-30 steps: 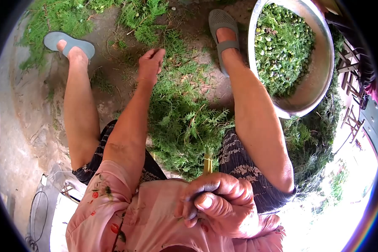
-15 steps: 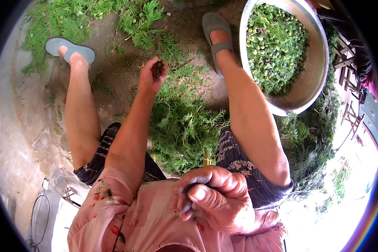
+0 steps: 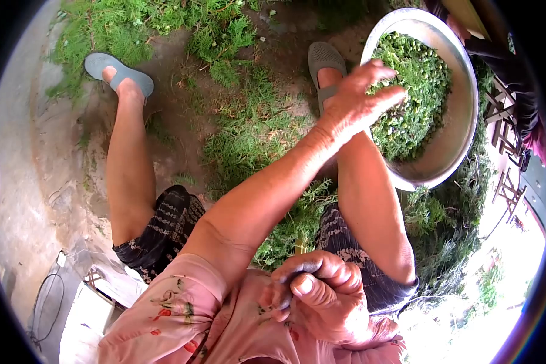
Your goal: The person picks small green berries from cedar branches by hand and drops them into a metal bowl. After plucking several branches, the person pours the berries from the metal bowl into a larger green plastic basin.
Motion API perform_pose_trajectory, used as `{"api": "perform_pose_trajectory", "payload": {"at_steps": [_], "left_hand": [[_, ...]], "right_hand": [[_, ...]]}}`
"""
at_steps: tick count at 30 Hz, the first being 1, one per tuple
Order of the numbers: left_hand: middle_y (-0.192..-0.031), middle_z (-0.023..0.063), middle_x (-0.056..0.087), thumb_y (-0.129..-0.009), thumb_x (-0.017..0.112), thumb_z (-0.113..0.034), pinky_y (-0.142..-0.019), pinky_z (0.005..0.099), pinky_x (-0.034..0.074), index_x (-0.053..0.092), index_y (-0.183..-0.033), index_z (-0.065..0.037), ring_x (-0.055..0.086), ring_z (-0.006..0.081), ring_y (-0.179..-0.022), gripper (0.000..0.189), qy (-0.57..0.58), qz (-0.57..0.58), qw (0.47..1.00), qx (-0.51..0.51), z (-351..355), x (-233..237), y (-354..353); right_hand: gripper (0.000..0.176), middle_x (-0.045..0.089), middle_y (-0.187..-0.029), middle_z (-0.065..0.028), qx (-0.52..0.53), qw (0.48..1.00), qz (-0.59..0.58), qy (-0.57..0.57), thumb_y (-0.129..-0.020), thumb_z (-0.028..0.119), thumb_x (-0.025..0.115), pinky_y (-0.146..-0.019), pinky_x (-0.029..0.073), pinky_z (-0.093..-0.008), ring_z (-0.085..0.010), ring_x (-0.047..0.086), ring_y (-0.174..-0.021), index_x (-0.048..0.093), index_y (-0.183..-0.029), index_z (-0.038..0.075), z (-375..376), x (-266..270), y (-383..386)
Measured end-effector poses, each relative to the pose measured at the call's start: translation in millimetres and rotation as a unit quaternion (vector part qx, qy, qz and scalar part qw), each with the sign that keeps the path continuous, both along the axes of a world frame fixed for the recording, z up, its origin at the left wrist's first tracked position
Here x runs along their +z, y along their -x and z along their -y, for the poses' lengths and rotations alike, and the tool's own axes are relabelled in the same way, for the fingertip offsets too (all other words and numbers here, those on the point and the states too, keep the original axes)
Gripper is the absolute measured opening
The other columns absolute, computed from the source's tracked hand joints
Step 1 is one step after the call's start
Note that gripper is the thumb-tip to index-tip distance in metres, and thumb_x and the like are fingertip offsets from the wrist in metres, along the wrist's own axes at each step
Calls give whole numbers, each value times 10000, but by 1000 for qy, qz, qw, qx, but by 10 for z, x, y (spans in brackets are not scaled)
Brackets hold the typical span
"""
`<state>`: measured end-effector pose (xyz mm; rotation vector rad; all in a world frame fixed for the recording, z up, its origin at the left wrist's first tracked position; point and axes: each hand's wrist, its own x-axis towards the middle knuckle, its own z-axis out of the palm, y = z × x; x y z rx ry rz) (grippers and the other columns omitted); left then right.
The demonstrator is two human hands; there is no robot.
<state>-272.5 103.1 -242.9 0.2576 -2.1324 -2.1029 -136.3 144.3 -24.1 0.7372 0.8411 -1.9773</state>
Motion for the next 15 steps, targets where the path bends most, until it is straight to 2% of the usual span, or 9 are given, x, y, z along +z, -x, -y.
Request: {"api": "perform_pose_trajectory", "payload": {"at_steps": [2, 4, 6, 8, 9, 11, 13, 14, 15], "left_hand": [[-1050, 149, 556, -740, 660, -293, -863, 398, 417, 552, -1046, -23, 496, 264, -1069, 423, -73, 56, 994, 58, 224, -259, 28], [-1039, 145, 556, -698, 686, -304, -859, 390, 417, 556, -1068, -56, 500, 300, -1053, 464, 213, 16, 969, 127, 670, -627, -97], [-1129, 135, 507, -677, 700, -275, -861, 470, 397, 576, -1051, -106, 455, 332, -1102, 429, 401, 150, 901, 65, 1048, -1002, -421], [-1298, 128, 355, -709, 670, -347, -890, 590, 325, 555, -1107, -170, 344, 339, -1194, 450, 490, 201, 843, -91, 1309, -1245, -880], [-1298, 128, 355, -709, 670, -347, -890, 590, 325, 555, -1107, -170, 344, 339, -1194, 450, 489, 202, 844, -95, 1281, -1259, -1009], [-1377, 117, 221, -726, 653, -358, -929, 607, 283, 484, -1207, -168, 229, 341, -1266, 544, 505, 204, 826, -144, 1209, -1193, -1336], [-1371, 123, 232, -744, 635, -356, -933, 605, 277, 443, -1244, -148, 237, 346, -1259, 575, 510, 205, 821, -157, 950, -1131, -1786], [-1379, 122, 218, -758, 613, -364, -945, 606, 261, 442, -1245, -125, 236, 344, -1262, 568, 495, 226, 817, -190, 801, -1050, -2008], [-1391, 119, 208, -774, 587, -354, -946, 607, 258, 443, -1244, -136, 235, 340, -1265, 537, 502, 239, 798, -232, 653, -999, -2243]], "right_hand": [[193, 584, -781, -175, -6, 1000, 8, 3, -866, 101, 512, -594, 502, -299, -215, 588, -647, 540, -937, -76, -19, -6, 21], [195, 584, -780, -177, 18, 1000, 3, -1, -866, 103, 511, -594, 499, -300, -223, 591, -662, 540, -940, -75, -47, -14, 13], [198, 584, -773, -182, 23, 1000, 1, 5, -865, 104, 513, -590, 497, -295, -227, 594, -678, 540, -943, -76, -42, -23, -8], [200, 584, -760, -181, 26, 1000, 9, 8, -863, 105, 518, -584, 495, -291, -227, 593, -690, 539, -946, -75, -37, -24, -14], [199, 584, -752, -180, 26, 1000, 6, 14, -864, 106, 517, -589, 495, -290, -227, 593, -700, 540, -945, -74, -42, -31, -20], [197, 584, -750, -178, 30, 999, 9, 15, -865, 104, 515, -597, 495, -294, -224, 593, -694, 538, -946, -74, -33, -24, 0], [194, 583, -738, -171, 28, 1000, -1, 9, -867, 101, 510, -637, 497, -320, -206, 590, -655, 533, -951, -73, -10, -15, -10], [194, 583, -738, -171, 30, 1000, -1, 9, -867, 101, 510, -637, 497, -320, -206, 590, -655, 533, -951, -73, 4, -11, -11], [180, 556, -687, -150, 43, 999, -20, -17, -875, 123, 499, -630, 485, -359, -205, 564, -590, 525, -935, -44, 19, -10, -17]]}}
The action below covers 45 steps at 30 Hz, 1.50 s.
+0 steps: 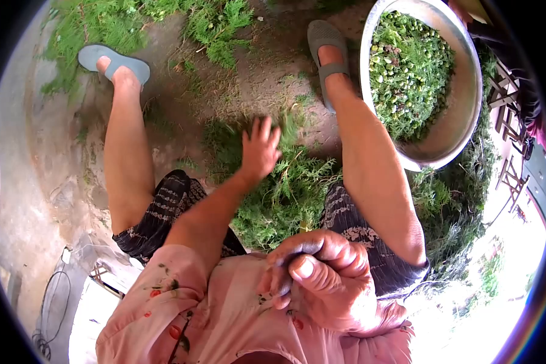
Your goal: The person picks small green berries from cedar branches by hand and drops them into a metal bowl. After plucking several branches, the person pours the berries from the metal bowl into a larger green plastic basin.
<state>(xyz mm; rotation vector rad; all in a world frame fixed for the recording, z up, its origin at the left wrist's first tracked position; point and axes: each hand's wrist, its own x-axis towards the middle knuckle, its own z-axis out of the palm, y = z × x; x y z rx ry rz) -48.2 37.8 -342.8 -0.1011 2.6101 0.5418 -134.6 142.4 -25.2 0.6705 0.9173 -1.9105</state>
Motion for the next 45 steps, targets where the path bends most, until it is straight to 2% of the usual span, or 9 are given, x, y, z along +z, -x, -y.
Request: {"api": "perform_pose_trajectory", "payload": {"at_steps": [2, 3, 7, 13, 20, 25, 32, 39, 45], "left_hand": [[-1404, 73, 222, -776, 578, -251, -981, 607, 196, 501, -1197, -165, 226, 329, -1278, 437, -17, 83, 996, 12, -241, -72, -369], [-1300, 80, 392, -776, 572, -280, -973, 596, 217, 553, -1116, -171, 372, 305, -1191, 357, -25, 77, 995, 57, -285, 15, -405], [-996, 49, 574, -754, 610, -276, -906, 548, 296, 567, -982, -116, 538, 253, -897, 282, 31, -74, 981, 178, 194, 189, 68], [-1253, 190, 408, -727, 644, -317, -896, 471, 356, 512, -1142, -105, 440, 339, -1104, 484, 105, -171, 914, 353, 1771, -194, 822], [-1372, 156, 248, -708, 656, -373, -922, 487, 342, 392, -1268, -159, 288, 346, -1235, 655, 66, 36, 956, 284, 2242, -265, 1266], [-1315, 168, 322, -686, 690, -349, -903, 518, 340, 416, -1218, -93, 313, 363, -1208, 651, 42, -165, 957, 236, 1275, -360, 412], [-1219, 191, 407, -716, 672, -195, -917, 503, 313, 558, -1032, -65, 425, 348, -1092, 360, -56, -48, 972, 224, 56, -135, -518], [-1185, 184, 434, -733, 622, -152, -949, 511, 271, 481, -1139, -56, 424, 326, -1092, 440, 101, -299, 917, 245, 1077, -57, 961], [-1153, 170, 487, -820, 494, -134, -904, 496, 325, 412, -1222, -70, 468, 304, -1062, 414, 107, -138, 960, 220, 1575, 8, 1663]], "right_hand": [[163, 529, -633, -122, 3, 999, -8, -32, -879, 144, 495, -624, 476, -398, -199, 531, -520, 518, -918, -12, 27, 9, -20], [163, 529, -633, -122, 7, 1000, -5, -28, -879, 144, 495, -624, 476, -398, -199, 531, -520, 518, -918, -12, 39, 14, -34], [163, 529, -623, -103, 11, 999, -2, -41, -868, 157, 518, -602, 480, -394, -187, 519, -502, 521, -906, -2, 52, 10, -43], [174, 519, -603, -101, 19, 997, -42, -66, -856, 169, 538, -562, 482, -387, -188, 507, -471, 514, -874, -2, 42, -13, -49], [180, 510, -590, -100, 8, 997, -28, -70, -848, 169, 550, -560, 480, -389, -195, 511, -473, 519, -879, -6, 113, -20, -32], [177, 520, -599, -101, 13, 997, -3, -79, -845, 169, 554, -575, 481, -391, -197, 524, -487, 523, -877, -2, 125, 19, -5], [188, 529, -609, -107, 23, 996, -1, -81, -844, 178, 556, -584, 484, -397, -201, 529, -501, 522, -873, -5, 128, 14, -23], [190, 553, -671, -149, -4, 999, 5, -47, -852, 148, 539, -593, 494, -360, -215, 553, -552, 526, -905, -35, 41, -13, -35], [177, 578, -747, -187, -20, 999, 29, -6, -867, 94, 506, -609, 512, -318, -208, 589, -628, 526, -955, -58, 8, 1, -12]]}}
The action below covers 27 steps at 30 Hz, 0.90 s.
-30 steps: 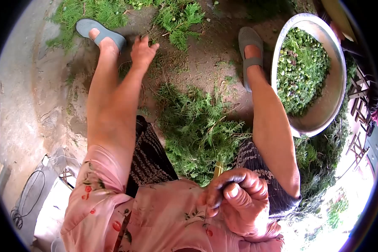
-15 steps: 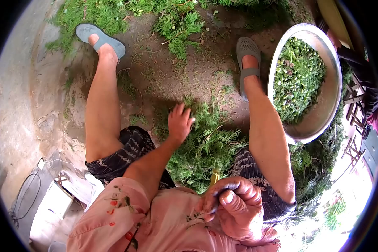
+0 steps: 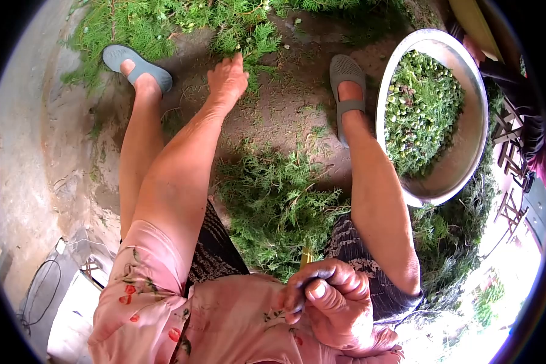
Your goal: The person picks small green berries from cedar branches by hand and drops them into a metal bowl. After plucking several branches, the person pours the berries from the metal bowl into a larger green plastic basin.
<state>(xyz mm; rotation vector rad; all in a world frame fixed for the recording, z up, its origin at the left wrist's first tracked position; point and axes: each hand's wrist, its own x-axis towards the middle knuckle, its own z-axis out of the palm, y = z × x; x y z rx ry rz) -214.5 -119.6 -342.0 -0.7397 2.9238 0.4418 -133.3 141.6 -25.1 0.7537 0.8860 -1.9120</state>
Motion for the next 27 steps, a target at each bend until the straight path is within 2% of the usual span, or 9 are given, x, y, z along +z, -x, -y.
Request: {"api": "perform_pose_trajectory", "payload": {"at_steps": [2, 5, 8, 10, 14, 17, 19, 24, 27], "left_hand": [[-1020, 155, 569, -860, 387, -115, -846, 468, 368, 417, -1220, -65, 543, 285, -956, 365, -26, 168, 985, -26, -70, -47, -47], [-766, 139, 620, -768, 438, -64, -582, 428, 420, 508, -1102, -58, 608, 283, -733, 341, -19, 82, 994, -70, -251, -295, -430], [-781, 141, 615, -719, 479, -49, -562, 426, 416, 551, -1031, -74, 603, 281, -726, 321, -27, 82, 994, -70, -596, -304, -899], [-793, 126, 610, -678, 515, -23, -534, 421, 397, 577, -961, -105, 596, 284, -706, 301, -104, 8, 993, 51, -772, -402, -1183], [-774, 106, 584, -636, 539, 11, -545, 445, 389, 597, -901, -115, 563, 311, -725, 299, -98, -57, 991, 65, -912, -255, -1459], [-783, 105, 552, -619, 548, 22, -586, 461, 396, 602, -885, -92, 524, 338, -755, 294, -77, 24, 997, 3, -857, -157, -1546], [-813, 117, 527, -618, 549, 20, -619, 454, 402, 595, -876, -64, 496, 347, -768, 275, -32, -29, 996, 83, -757, -195, -1439], [-881, 157, 519, -713, 595, -76, -661, 432, 444, 573, -898, -54, 530, 354, -803, 187, -60, -158, 980, 108, -238, -317, -666], [-934, 169, 503, -734, 620, -115, -702, 418, 464, 566, -910, -57, 540, 358, -841, 194, -80, -123, 979, 139, 14, -244, -221]], "right_hand": [[175, 579, -752, -188, 2, 1000, -3, 9, -868, 89, 503, -609, 512, -318, -205, 590, -633, 525, -965, -55, -1, -7, 0], [178, 580, -757, -187, -9, 1000, -11, 12, -867, 86, 503, -612, 512, -320, -200, 590, -635, 525, -977, -51, -2, 8, -9], [174, 544, -641, -129, 21, 998, -10, -52, -852, 153, 537, -604, 471, -412, -215, 529, -524, 532, -905, -13, 22, 34, 5], [178, 545, -640, -130, 32, 997, -11, -67, -854, 160, 535, -608, 471, -411, -215, 527, -522, 532, -906, -10, 13, 41, -7], [184, 546, -637, -129, 30, 998, -34, -39, -857, 168, 532, -611, 473, -408, -212, 528, -521, 533, -907, -8, 17, 5, -23], [183, 546, -633, -128, 31, 998, -33, -39, -858, 169, 531, -614, 480, -404, -206, 530, -519, 535, -906, -7, 12, 10, -18], [182, 544, -631, -128, 32, 998, -36, -40, -856, 168, 534, -613, 481, -404, -206, 531, -519, 535, -904, -7, 12, 7, -8], [177, 537, -621, -129, 19, 999, -23, -46, -852, 163, 541, -608, 482, -404, -206, 532, -515, 535, -899, -7, -3, 8, -14], [186, 575, -775, -202, -19, 1000, 1, 17, -864, 89, 509, -611, 499, -328, -216, 578, -639, 526, -982, -55, -45, -5, 1]]}}
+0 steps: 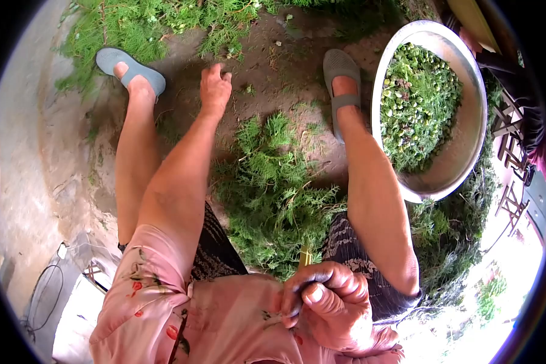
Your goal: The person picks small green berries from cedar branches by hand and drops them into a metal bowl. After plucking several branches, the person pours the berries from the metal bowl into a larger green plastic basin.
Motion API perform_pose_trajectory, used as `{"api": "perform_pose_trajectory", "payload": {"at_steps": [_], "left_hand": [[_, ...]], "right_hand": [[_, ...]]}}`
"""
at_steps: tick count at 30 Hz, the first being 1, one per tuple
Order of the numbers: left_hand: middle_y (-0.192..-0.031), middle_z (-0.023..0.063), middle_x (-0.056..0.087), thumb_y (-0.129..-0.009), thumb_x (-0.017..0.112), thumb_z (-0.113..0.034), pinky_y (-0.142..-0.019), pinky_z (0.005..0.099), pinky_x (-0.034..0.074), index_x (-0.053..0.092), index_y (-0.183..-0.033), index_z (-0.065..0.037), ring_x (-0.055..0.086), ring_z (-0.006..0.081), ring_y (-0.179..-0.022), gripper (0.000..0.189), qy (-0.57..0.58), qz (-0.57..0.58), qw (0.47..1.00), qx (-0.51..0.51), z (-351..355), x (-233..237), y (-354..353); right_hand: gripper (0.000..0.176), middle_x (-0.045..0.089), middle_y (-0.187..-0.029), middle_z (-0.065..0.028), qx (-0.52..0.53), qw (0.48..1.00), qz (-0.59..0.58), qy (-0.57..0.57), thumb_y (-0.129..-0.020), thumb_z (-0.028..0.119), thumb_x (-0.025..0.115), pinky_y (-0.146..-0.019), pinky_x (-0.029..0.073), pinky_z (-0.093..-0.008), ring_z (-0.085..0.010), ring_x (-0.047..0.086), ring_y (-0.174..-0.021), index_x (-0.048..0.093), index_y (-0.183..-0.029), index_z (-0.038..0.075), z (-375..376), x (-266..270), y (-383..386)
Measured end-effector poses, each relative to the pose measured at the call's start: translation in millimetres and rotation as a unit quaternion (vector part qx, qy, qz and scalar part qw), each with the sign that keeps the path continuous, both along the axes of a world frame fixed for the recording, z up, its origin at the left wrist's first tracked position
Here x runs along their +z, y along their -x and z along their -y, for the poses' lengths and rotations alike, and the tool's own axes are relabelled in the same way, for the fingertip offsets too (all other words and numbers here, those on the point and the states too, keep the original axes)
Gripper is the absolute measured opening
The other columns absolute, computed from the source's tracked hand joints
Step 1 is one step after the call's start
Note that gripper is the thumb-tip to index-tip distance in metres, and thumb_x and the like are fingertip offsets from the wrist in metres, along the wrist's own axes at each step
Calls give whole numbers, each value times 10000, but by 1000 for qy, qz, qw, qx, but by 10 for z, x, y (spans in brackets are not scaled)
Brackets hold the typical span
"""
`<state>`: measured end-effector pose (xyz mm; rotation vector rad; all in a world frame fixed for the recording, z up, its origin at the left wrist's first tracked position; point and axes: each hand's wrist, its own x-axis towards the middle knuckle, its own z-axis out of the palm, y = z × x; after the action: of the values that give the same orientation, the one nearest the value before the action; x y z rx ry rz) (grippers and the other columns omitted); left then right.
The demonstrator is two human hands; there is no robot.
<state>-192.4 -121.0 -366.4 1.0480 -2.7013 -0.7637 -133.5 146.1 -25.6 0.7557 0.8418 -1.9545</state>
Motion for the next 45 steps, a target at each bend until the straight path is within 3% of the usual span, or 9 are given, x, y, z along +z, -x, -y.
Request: {"api": "perform_pose_trajectory", "payload": {"at_steps": [13, 29, 32, 35, 37, 39, 41, 43, 45], "left_hand": [[-879, 176, 537, -705, 538, 13, -701, 418, 456, 549, -873, -35, 550, 361, -794, 175, -29, -147, 989, -17, 20, -354, -76], [-927, 153, 516, -752, 555, -3, -646, 376, 492, 504, -927, -50, 577, 305, -784, 188, -5, -14, 994, -106, 38, -389, 2], [-757, 60, 550, -802, 559, -88, -497, 306, 462, 530, -871, -52, 546, 167, -636, 83, -476, -161, 842, 196, 2, -405, -209], [-737, 50, 547, -810, 573, -142, -482, 283, 438, 547, -830, -48, 514, 154, -591, 100, -646, -214, 648, 342, 50, -130, -119], [-699, 31, 539, -821, 590, -207, -470, 260, 415, 554, -792, -56, 491, 141, -566, 158, -665, -229, 633, 324, 38, -52, 105], [-656, 9, 525, -824, 598, -219, -465, 256, 408, 556, -798, -74, 488, 129, -556, 153, -686, -201, 643, 275, -21, 17, 396], [-569, 26, 515, -799, 617, -192, -507, 302, 448, 565, -786, -59, 536, 155, -581, 144, -574, -119, 793, 165, -146, 18, 687], [-618, 105, 546, -765, 609, -109, -593, 358, 466, 587, -848, -54, 572, 267, -660, 103, -282, -107, 953, -42, -259, -244, 939], [-767, 175, 564, -729, 594, -48, -669, 389, 458, 598, -890, -68, 566, 360, -767, 163, -133, -144, 974, -117, -374, -393, 998]], "right_hand": [[156, 536, -635, -143, 26, 997, -16, -70, -866, 120, 507, -606, 478, -431, -229, 545, -525, 526, -912, -28, 75, -8, 35], [166, 543, -669, -169, 37, 998, 9, -50, -872, 112, 498, -651, 466, -450, -240, 550, -568, 538, -908, -44, 23, -21, 70], [160, 548, -674, -171, 32, 998, 13, -47, -870, 108, 500, -653, 466, -453, -240, 552, -572, 544, -910, -41, 33, 3, 79], [155, 556, -682, -177, 36, 998, 19, -43, -868, 102, 500, -656, 467, -452, -239, 553, -573, 547, -901, -42, 21, 5, 65], [154, 560, -688, -180, 27, 999, 15, -42, -868, 100, 499, -657, 466, -450, -238, 554, -575, 548, -899, -43, 25, -1, 54], [153, 565, -694, -184, 16, 999, 12, -42, -868, 98, 498, -658, 466, -447, -237, 555, -577, 549, -897, -43, 18, -13, 60], [157, 571, -703, -189, 33, 999, -6, -40, -869, 98, 495, -662, 465, -441, -237, 558, -579, 548, -902, -46, -2, -26, 85], [159, 574, -710, -194, 40, 997, -8, -61, -874, 91, 484, -661, 468, -425, -231, 562, -580, 555, -871, -52, 23, -16, 142], [151, 577, -805, -125, 115, 991, 0, -73, -888, 108, 477, -569, 459, -248, -150, 555, -658, 533, -974, -2, -39, 23, 220]]}}
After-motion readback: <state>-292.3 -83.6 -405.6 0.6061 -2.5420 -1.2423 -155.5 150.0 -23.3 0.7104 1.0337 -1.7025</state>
